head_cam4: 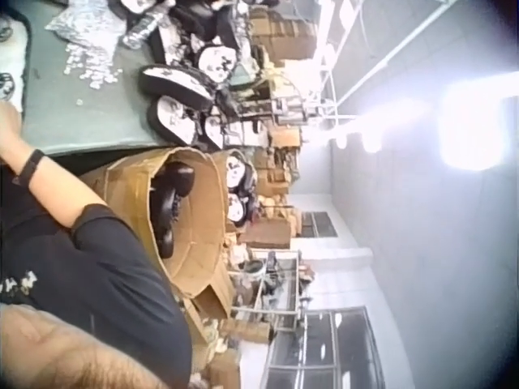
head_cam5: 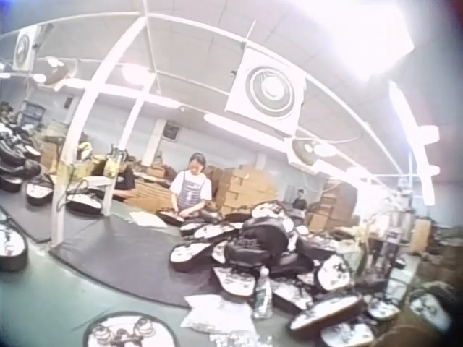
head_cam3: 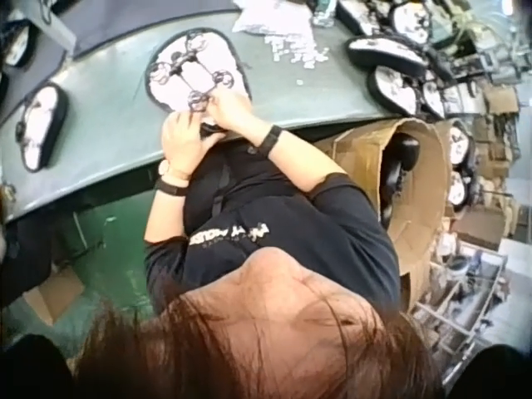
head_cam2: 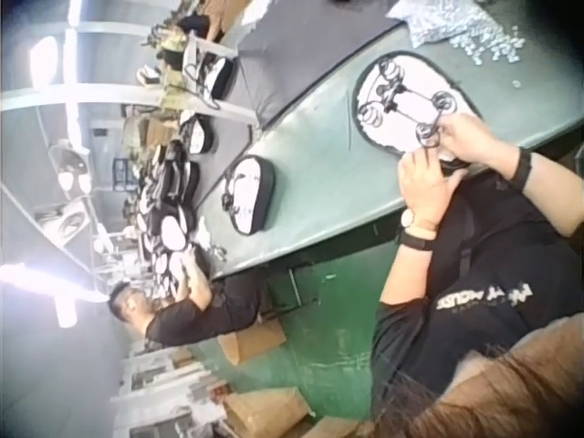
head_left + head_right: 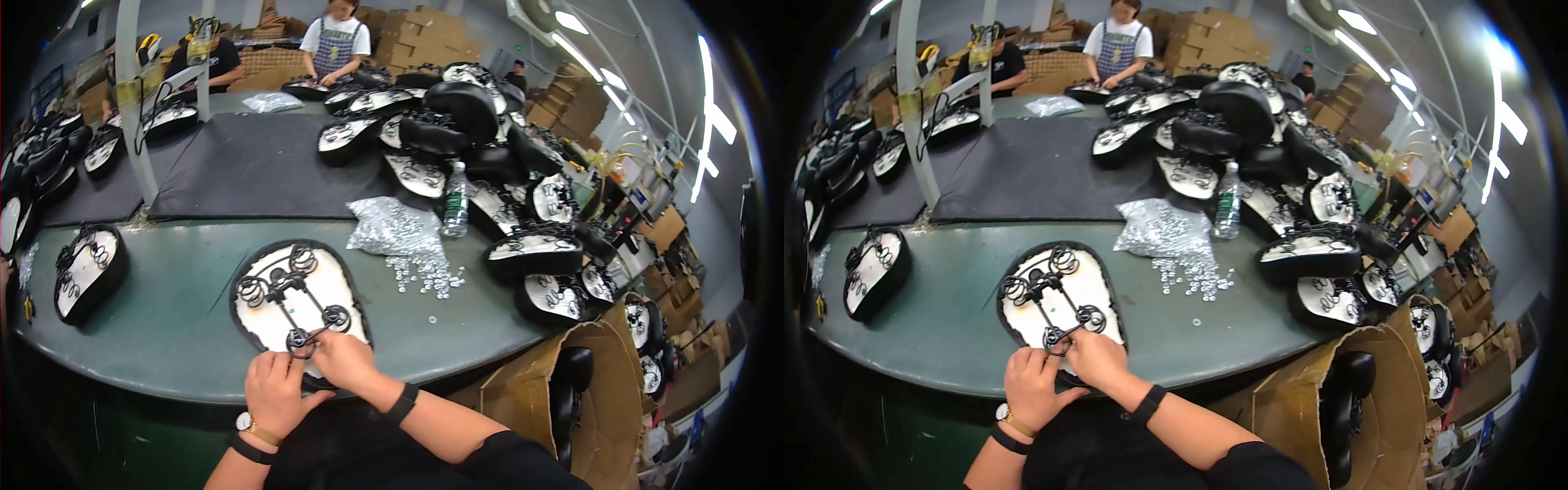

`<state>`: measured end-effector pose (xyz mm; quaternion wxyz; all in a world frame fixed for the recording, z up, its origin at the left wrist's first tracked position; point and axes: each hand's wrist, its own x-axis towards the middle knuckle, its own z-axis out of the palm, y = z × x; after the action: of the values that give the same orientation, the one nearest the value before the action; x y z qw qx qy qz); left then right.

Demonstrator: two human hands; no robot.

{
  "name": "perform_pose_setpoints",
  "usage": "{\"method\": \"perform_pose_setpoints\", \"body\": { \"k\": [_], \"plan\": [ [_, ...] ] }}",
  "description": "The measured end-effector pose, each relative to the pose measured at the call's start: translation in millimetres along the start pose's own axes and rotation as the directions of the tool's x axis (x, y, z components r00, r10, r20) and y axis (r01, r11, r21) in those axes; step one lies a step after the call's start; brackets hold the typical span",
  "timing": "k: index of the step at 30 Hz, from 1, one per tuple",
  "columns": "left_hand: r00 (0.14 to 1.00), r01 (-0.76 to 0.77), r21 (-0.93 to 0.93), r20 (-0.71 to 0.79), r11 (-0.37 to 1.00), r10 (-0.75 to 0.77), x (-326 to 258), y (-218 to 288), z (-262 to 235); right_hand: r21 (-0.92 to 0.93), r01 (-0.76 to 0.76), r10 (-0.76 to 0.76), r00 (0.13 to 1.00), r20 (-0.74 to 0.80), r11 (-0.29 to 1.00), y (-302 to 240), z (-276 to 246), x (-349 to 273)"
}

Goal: The person assembles bicycle seats by placing metal washers onto the spring mounts, fitting a metal frame over them, and adding more washers before placing the finished seat into a box.

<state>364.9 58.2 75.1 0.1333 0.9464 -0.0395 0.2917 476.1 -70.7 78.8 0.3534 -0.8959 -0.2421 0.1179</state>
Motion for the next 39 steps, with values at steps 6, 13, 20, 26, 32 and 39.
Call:
{"method": "perform_pose_setpoints", "body": {
  "k": [6, 13, 20, 26, 32, 39],
  "plan": [
    [0.996, -0.037, 0.079, 0.082, 0.996, 0.031, 10, -2, -11, -0.045, -0.002, 0.002, 1.000, -0.011, 0.999, -1, 2, -1],
    [0.996, -0.042, 0.072, 0.087, 0.997, 0.036, 11, -8, -14, 0.147, 0.189, -0.196, 0.980, 0.034, 0.971, 18, -21, -15],
    [0.993, -0.112, 0.111, 0.054, 0.988, 0.106, 13, -10, -11, -0.343, 0.642, -0.671, 0.740, 0.046, 0.685, 17, -24, -13],
    [0.994, 0.007, 0.150, 0.106, 0.989, -0.023, 8, 6, -8, -0.336, 0.671, -0.680, 0.725, 0.111, 0.661, 24, -21, 0],
    [0.978, 0.174, 0.148, 0.088, 0.974, -0.188, 9, 20, 4, -0.235, 0.722, -0.747, 0.665, -0.023, 0.650, 34, -19, 2],
    [0.973, 0.161, 0.160, 0.137, 0.974, -0.184, 4, 16, 5, -0.292, 0.680, -0.714, 0.701, -0.010, 0.672, 29, -15, 2]
  ]
}}
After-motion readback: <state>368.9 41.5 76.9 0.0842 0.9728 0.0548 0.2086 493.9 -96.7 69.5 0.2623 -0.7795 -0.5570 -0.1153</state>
